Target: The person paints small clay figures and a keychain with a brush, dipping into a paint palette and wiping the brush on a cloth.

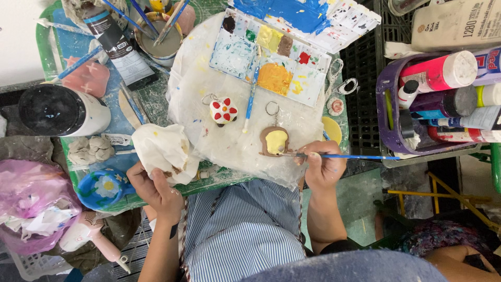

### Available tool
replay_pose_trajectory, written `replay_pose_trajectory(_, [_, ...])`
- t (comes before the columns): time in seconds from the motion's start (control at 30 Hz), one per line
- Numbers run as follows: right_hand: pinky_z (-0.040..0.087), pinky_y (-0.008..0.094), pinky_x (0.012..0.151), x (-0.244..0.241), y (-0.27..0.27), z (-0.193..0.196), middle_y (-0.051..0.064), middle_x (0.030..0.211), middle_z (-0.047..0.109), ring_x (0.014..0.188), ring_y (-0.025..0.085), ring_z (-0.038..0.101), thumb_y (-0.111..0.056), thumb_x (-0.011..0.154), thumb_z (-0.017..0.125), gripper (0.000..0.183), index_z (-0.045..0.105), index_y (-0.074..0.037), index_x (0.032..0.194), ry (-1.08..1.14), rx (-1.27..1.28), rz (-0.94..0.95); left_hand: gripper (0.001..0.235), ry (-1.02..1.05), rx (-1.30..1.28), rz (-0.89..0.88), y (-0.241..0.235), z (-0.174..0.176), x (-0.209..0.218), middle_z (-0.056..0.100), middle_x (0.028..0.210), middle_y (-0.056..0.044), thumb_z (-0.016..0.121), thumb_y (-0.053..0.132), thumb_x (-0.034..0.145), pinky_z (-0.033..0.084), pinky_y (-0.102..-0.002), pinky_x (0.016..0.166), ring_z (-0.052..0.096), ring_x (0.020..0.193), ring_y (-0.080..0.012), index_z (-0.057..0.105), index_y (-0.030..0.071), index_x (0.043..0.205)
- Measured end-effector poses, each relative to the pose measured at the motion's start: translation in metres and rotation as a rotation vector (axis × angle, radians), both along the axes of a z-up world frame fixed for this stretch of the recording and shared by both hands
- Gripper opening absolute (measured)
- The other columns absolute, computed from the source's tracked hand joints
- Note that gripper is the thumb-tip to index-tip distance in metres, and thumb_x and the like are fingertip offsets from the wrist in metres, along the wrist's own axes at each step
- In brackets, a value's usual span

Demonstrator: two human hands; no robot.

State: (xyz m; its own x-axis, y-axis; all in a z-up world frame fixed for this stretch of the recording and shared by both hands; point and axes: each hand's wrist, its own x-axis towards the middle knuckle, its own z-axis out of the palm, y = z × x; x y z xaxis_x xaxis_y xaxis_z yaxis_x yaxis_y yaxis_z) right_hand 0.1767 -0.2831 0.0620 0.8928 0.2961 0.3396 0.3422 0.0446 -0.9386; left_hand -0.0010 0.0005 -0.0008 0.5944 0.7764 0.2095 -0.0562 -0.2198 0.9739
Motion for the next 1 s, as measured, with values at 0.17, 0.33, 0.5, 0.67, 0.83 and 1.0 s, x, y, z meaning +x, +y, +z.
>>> replay_pose_trajectory(0.17, [0.055,0.024,0.067,0.004,0.002,0.001,0.012,0.088,0.07,0.072,0.011,0.066,-0.019,0.109,0.06,0.021,0.057,0.002,0.103,-0.044,-0.111,0.01,0.026,0.001,-0.015,0.002,0.0,0.0,0.0,0.048,0.113,-0.005,0.042,0.024,0.116,0.044,-0.026,0.087,0.047,0.094,-0.008,0.04,-0.001,0.125])
replay_pose_trajectory(0.33, [0.055,0.024,0.064,0.005,0.005,0.007,0.011,0.087,0.071,0.07,0.011,0.068,-0.016,0.107,0.061,0.019,0.059,0.002,0.1,-0.069,-0.207,-0.007,0.027,0.007,-0.043,0.003,0.0,-0.001,0.0,0.048,0.112,-0.005,0.043,0.024,0.116,0.044,-0.026,0.086,0.047,0.094,-0.0077,0.041,0.0,0.125])
replay_pose_trajectory(0.5, [0.057,0.024,0.066,0.007,0.01,0.015,0.011,0.086,0.072,0.07,0.011,0.069,-0.013,0.107,0.062,0.016,0.06,0.002,0.1,-0.122,-0.257,0.008,0.027,0.003,-0.035,0.008,0.0,-0.001,0.0,0.048,0.113,-0.005,0.043,0.024,0.116,0.044,-0.026,0.088,0.046,0.096,-0.008,0.041,-0.001,0.126])
replay_pose_trajectory(0.67, [0.056,0.024,0.065,0.008,0.011,0.015,0.011,0.085,0.072,0.07,0.011,0.069,-0.012,0.106,0.062,0.015,0.061,0.002,0.099,-0.136,-0.277,-0.011,0.027,-0.005,-0.039,0.008,0.0,-0.002,0.0,0.048,0.114,-0.006,0.043,0.024,0.116,0.044,-0.026,0.087,0.047,0.095,-0.0082,0.041,-0.001,0.126])
replay_pose_trajectory(0.83, [0.055,0.023,0.067,0.007,0.007,0.01,0.01,0.086,0.072,0.071,0.009,0.065,-0.013,0.108,0.06,0.016,0.059,0.0,0.101,-0.068,-0.142,-0.026,0.027,-0.006,-0.045,0.003,0.0,-0.002,0.0,0.05,0.113,-0.006,0.043,0.023,0.116,0.044,-0.026,0.088,0.048,0.095,-0.008,0.041,-0.001,0.127])
replay_pose_trajectory(1.0, [0.055,0.024,0.067,0.008,0.007,0.01,0.012,0.086,0.07,0.071,0.011,0.067,-0.012,0.107,0.061,0.015,0.06,0.001,0.1,-0.112,-0.213,0.026,0.027,-0.013,-0.066,0.0,-0.001,-0.001,0.0,0.051,0.115,-0.007,0.043,0.023,0.116,0.044,-0.026,0.089,0.049,0.097,-0.0085,0.04,-0.001,0.128])
